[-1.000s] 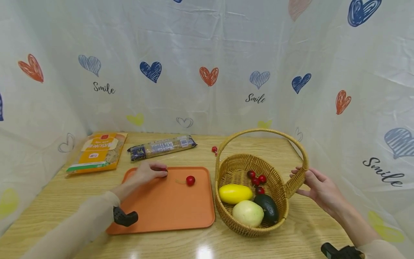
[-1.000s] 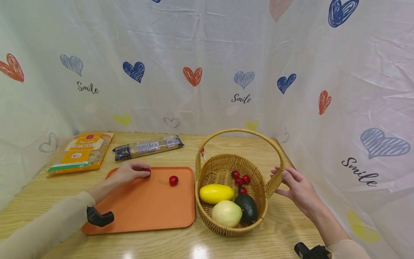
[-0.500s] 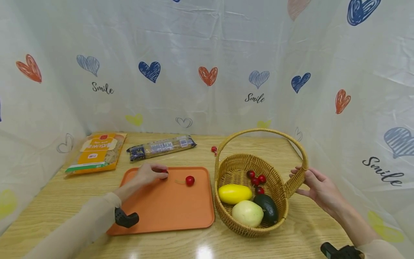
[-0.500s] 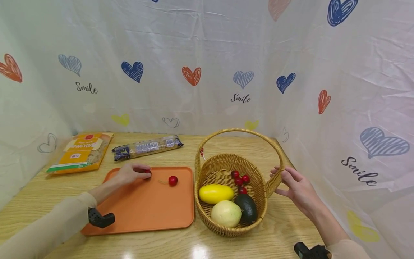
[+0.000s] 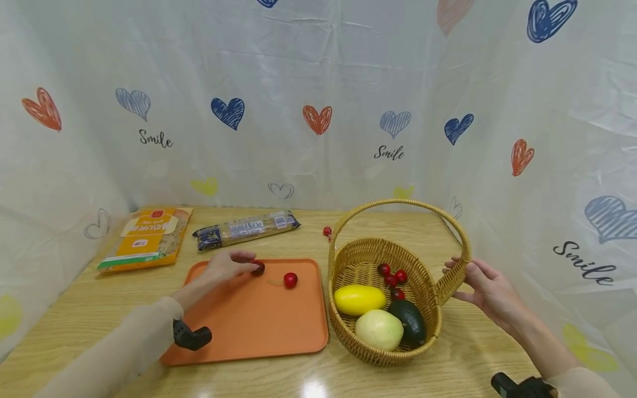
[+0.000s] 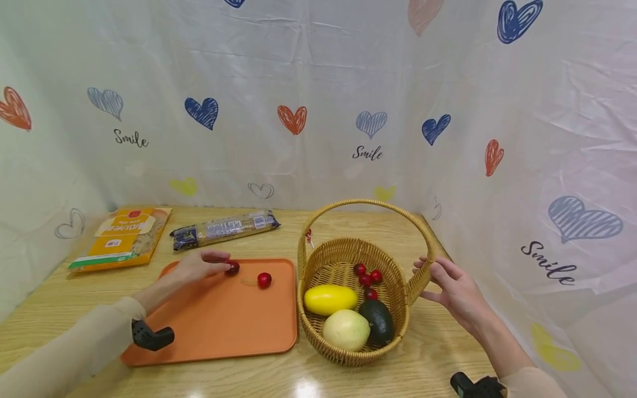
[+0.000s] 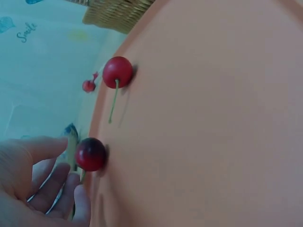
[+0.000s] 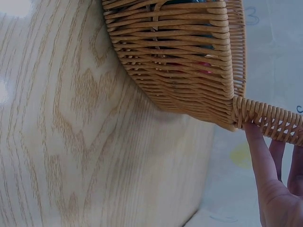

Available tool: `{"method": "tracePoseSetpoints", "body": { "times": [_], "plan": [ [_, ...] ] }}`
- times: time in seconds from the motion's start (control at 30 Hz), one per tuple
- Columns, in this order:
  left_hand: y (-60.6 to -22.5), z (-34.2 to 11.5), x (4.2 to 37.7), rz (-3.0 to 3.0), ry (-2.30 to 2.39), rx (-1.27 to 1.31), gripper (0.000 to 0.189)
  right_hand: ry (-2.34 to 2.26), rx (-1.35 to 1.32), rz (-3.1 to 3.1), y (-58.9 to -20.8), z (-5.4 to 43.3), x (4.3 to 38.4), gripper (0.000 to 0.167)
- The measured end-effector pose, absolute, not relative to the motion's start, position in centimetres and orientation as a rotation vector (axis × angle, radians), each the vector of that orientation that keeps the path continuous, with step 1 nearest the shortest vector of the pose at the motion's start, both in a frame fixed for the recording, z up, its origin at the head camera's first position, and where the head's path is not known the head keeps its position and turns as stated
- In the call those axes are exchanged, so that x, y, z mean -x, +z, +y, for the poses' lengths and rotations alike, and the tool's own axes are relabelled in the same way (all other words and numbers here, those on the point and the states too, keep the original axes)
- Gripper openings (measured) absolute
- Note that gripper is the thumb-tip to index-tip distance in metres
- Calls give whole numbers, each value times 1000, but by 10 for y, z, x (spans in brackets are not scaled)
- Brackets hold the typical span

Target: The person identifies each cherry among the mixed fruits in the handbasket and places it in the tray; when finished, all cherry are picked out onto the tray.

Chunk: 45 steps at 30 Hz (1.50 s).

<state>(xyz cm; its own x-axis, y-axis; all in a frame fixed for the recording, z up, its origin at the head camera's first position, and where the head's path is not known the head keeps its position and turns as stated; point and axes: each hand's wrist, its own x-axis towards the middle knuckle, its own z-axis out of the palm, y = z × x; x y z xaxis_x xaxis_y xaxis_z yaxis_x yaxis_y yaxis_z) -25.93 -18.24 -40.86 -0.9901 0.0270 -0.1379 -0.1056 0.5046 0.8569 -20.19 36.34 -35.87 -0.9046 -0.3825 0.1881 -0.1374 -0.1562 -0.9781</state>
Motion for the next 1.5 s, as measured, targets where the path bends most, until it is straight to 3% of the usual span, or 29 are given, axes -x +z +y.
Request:
{"method": "tracePoseSetpoints", "body": {
  "times": [0.43,0.67,1.5],
  "plan": [
    [-389,-175,248,2539,1575,-81,43,-2184,597,1917,-360,364,202,40],
    [-381,-147,234,2366,1665,-242,44,-2186,594,1916,-359,364,201,40],
    [-364,-54,204,2124,1763,-415,36,-2199,549,1945,-358,363,200,39]
  ]
}}
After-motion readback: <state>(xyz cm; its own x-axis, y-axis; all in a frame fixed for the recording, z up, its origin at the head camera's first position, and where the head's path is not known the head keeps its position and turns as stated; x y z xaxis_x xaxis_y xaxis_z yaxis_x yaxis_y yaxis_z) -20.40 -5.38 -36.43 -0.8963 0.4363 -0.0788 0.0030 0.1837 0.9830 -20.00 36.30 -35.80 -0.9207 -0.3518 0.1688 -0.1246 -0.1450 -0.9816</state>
